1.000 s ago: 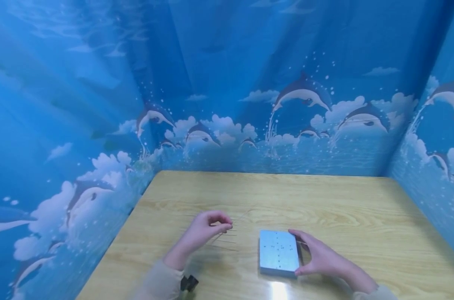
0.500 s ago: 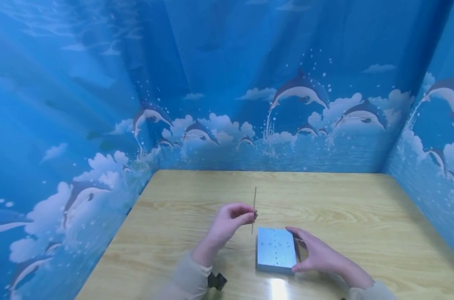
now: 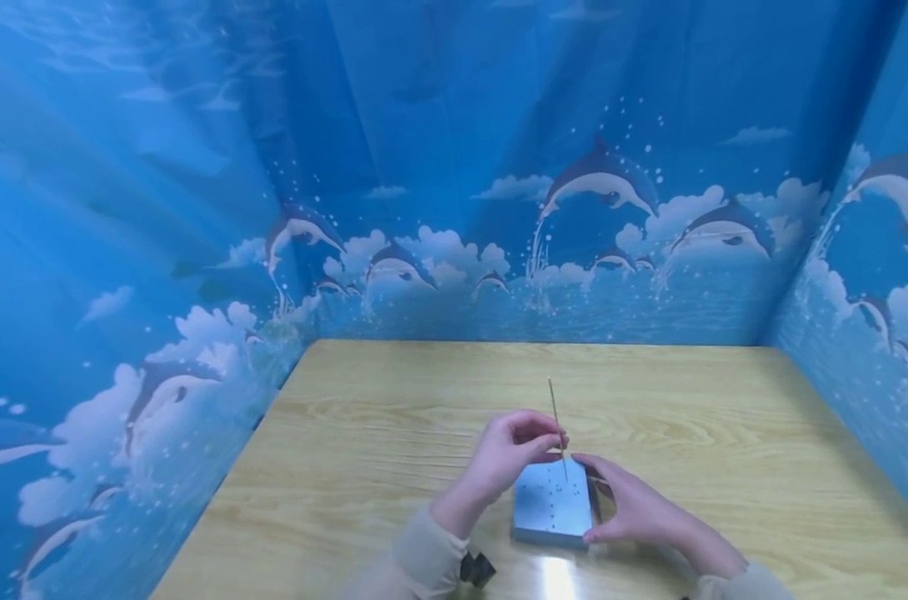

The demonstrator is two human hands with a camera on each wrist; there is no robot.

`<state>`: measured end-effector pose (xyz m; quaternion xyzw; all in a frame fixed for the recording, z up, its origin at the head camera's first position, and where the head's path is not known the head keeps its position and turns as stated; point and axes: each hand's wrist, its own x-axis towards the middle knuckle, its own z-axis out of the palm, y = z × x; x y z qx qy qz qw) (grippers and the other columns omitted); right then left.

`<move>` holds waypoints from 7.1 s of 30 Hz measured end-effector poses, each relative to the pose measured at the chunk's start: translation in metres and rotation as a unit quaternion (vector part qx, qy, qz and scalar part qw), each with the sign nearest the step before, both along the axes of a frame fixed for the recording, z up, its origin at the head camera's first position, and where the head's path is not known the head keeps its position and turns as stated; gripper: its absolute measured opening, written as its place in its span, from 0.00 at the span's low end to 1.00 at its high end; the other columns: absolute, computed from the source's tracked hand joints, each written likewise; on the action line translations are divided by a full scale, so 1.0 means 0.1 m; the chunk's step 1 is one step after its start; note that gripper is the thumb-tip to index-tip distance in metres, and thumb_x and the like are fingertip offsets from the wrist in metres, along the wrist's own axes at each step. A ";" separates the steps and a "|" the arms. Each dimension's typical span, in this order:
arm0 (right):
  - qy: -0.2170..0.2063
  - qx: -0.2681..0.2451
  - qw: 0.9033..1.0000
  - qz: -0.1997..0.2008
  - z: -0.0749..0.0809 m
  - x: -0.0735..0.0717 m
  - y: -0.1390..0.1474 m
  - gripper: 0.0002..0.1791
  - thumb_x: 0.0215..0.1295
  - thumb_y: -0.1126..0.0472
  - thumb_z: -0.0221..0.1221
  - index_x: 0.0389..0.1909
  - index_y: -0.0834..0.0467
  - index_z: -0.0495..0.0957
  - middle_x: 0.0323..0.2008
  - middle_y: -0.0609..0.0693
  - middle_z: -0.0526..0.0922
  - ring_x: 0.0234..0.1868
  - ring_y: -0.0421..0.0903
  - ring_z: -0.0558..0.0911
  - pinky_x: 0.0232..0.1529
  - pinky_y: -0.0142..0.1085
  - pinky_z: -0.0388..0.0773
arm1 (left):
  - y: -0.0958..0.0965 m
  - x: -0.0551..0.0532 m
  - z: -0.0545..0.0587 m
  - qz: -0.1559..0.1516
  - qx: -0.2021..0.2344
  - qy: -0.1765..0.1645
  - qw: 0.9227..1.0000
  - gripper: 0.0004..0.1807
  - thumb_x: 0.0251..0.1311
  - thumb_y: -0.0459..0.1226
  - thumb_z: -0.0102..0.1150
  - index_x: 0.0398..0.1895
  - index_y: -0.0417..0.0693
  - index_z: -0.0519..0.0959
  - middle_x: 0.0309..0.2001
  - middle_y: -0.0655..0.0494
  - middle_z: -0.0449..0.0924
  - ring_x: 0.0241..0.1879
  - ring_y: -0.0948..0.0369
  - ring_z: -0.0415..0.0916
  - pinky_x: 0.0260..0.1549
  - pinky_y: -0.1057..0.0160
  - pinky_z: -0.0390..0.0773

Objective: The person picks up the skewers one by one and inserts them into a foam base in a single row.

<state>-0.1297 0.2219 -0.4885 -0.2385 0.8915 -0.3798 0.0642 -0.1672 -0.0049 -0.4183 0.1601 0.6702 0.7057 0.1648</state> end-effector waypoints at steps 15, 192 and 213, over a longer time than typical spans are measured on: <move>0.010 -0.017 1.000 0.006 0.00 0.03 -0.01 0.62 0.37 0.40 0.76 0.68 0.71 0.59 0.66 0.69 0.69 0.64 0.67 0.72 0.63 0.55 0.74 | 0.26 0.05 -0.12 -0.003 -0.016 0.002 1.000 0.08 0.61 0.27 0.61 0.42 0.38 0.83 0.40 0.48 0.87 0.39 0.61 0.85 0.41 0.65 0.88; -0.045 -0.043 0.998 0.013 -0.03 0.01 0.02 0.64 0.39 0.44 0.76 0.72 0.69 0.54 0.70 0.72 0.61 0.66 0.70 0.68 0.67 0.40 0.73 | -1.46 -0.13 -0.25 0.045 -0.308 0.112 0.944 0.06 0.59 0.39 0.68 0.36 0.46 0.86 0.35 0.56 0.87 0.36 0.65 0.80 0.37 0.65 0.82; -0.070 -0.059 0.996 0.010 -0.01 -0.01 0.01 0.65 0.38 0.46 0.77 0.72 0.71 0.52 0.71 0.73 0.58 0.66 0.72 0.67 0.65 0.56 0.67 | -0.54 -0.12 0.00 0.026 -0.090 -0.006 0.996 0.12 0.63 0.36 0.63 0.45 0.37 0.82 0.41 0.51 0.85 0.43 0.60 0.82 0.51 0.58 0.85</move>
